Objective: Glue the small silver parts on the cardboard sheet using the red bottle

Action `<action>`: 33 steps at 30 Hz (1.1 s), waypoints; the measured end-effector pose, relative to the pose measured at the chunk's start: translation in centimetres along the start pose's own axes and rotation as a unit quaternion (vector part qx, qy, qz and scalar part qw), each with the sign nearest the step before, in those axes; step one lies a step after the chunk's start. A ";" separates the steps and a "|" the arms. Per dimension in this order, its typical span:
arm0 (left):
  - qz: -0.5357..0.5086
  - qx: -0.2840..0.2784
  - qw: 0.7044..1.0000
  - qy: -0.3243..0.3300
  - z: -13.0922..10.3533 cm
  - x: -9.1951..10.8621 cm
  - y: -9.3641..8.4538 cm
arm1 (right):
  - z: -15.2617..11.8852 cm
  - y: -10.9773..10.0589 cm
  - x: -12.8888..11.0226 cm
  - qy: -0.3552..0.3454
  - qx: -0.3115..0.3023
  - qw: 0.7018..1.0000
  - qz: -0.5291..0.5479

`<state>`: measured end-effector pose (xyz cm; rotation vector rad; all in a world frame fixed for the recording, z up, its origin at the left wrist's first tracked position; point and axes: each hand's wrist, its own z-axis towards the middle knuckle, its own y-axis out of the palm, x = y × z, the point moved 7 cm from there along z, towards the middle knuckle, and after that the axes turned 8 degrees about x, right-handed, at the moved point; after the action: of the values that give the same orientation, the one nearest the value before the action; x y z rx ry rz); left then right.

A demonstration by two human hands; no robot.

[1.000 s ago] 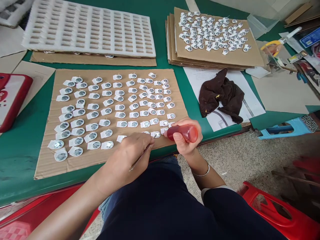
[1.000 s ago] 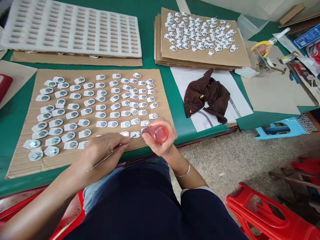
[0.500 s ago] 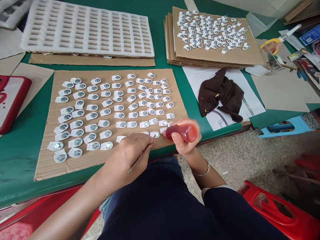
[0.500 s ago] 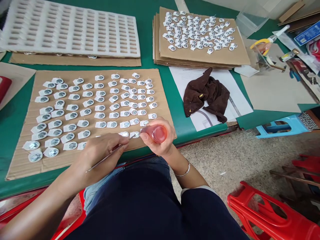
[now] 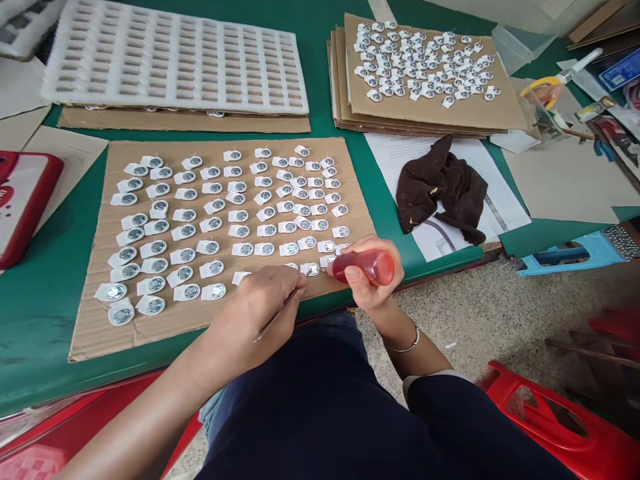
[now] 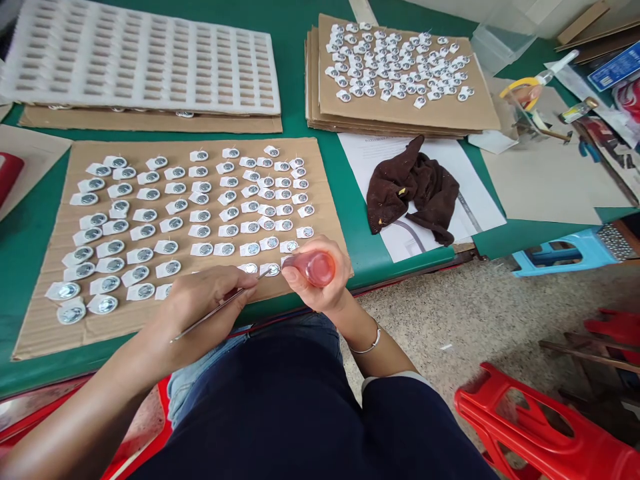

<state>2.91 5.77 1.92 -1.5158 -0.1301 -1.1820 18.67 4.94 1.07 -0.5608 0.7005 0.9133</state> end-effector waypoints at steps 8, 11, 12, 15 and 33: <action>-0.007 0.003 1.000 -0.023 0.3 -0.6 -0.2 | -0.2 0.1 0.5 0.027 0.003 0.999 0.017; -0.009 0.003 0.999 -0.032 0.4 -0.8 -0.2 | -0.1 0.1 0.5 0.029 0.004 0.999 0.025; -0.010 0.004 0.999 -0.035 0.4 -0.8 -0.3 | -0.1 0.1 0.5 0.030 0.008 0.999 0.029; -0.014 0.009 0.999 -0.043 0.4 -1.0 -0.3 | 0.0 0.1 0.5 0.036 0.013 0.999 0.027; -0.034 0.009 0.998 -0.056 0.4 -1.3 -0.5 | 0.1 0.2 0.6 0.039 0.011 0.999 0.024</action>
<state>2.16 6.91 1.39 -1.5723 -0.2691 -1.1463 18.76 5.41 0.65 -0.5652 0.7969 0.9315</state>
